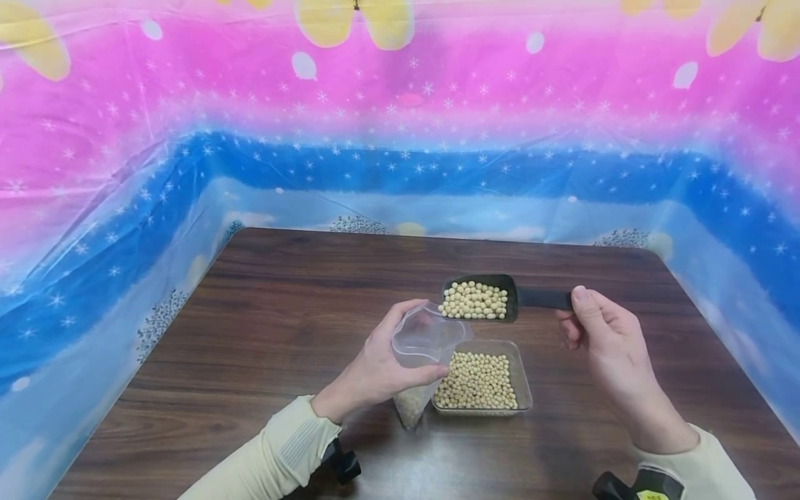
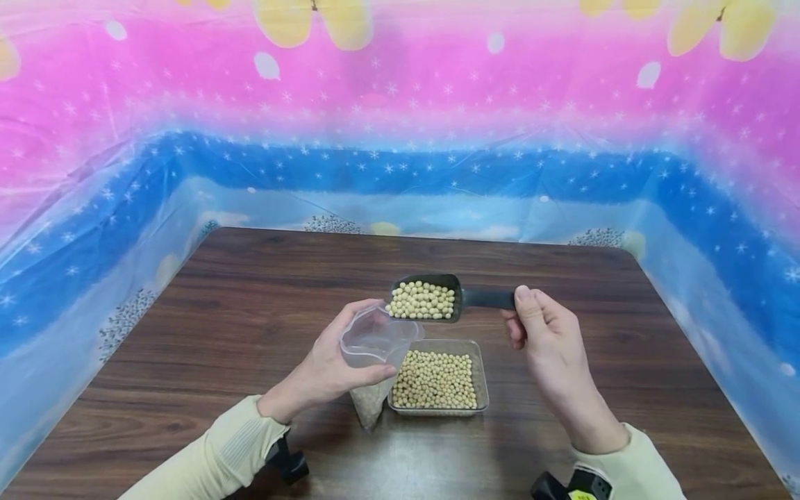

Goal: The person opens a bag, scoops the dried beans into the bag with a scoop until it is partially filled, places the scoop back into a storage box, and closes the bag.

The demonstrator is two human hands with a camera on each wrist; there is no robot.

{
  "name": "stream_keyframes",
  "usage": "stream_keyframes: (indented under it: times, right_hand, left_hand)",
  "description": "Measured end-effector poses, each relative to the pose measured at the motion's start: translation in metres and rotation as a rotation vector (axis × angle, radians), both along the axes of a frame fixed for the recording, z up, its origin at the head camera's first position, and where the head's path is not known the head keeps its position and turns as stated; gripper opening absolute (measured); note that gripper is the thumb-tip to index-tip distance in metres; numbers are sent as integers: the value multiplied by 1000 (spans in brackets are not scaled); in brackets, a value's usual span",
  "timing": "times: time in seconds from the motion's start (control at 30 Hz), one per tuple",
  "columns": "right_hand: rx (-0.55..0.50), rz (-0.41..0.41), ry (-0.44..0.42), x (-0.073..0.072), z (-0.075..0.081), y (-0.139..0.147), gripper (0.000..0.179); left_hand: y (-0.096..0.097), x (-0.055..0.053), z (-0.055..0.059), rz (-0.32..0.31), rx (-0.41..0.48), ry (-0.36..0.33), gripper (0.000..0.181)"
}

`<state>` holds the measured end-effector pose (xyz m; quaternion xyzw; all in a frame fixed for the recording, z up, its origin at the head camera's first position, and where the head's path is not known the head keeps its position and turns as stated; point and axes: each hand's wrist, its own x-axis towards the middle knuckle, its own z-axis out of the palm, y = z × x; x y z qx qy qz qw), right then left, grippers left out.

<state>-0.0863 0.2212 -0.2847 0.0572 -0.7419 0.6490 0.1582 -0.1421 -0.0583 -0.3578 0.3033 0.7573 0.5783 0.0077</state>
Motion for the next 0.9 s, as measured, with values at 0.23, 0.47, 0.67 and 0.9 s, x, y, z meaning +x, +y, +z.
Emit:
stream_keyframes:
  times: [0.23, 0.47, 0.67, 0.9]
  right_hand:
    - [157, -75, 55, 2, 6, -2, 42]
    - [181, -95, 58, 3, 9, 0, 41]
    - [218, -132, 87, 3, 11, 0, 42]
    - [222, -152, 105, 5, 14, 1, 39]
  left_hand:
    - [0, 1, 0, 7, -4, -1, 83]
    - [0, 1, 1, 9, -3, -10, 83]
    - [1, 1, 1, 14, -1, -10, 83]
    - [1, 1, 1, -2, 16, -11, 84]
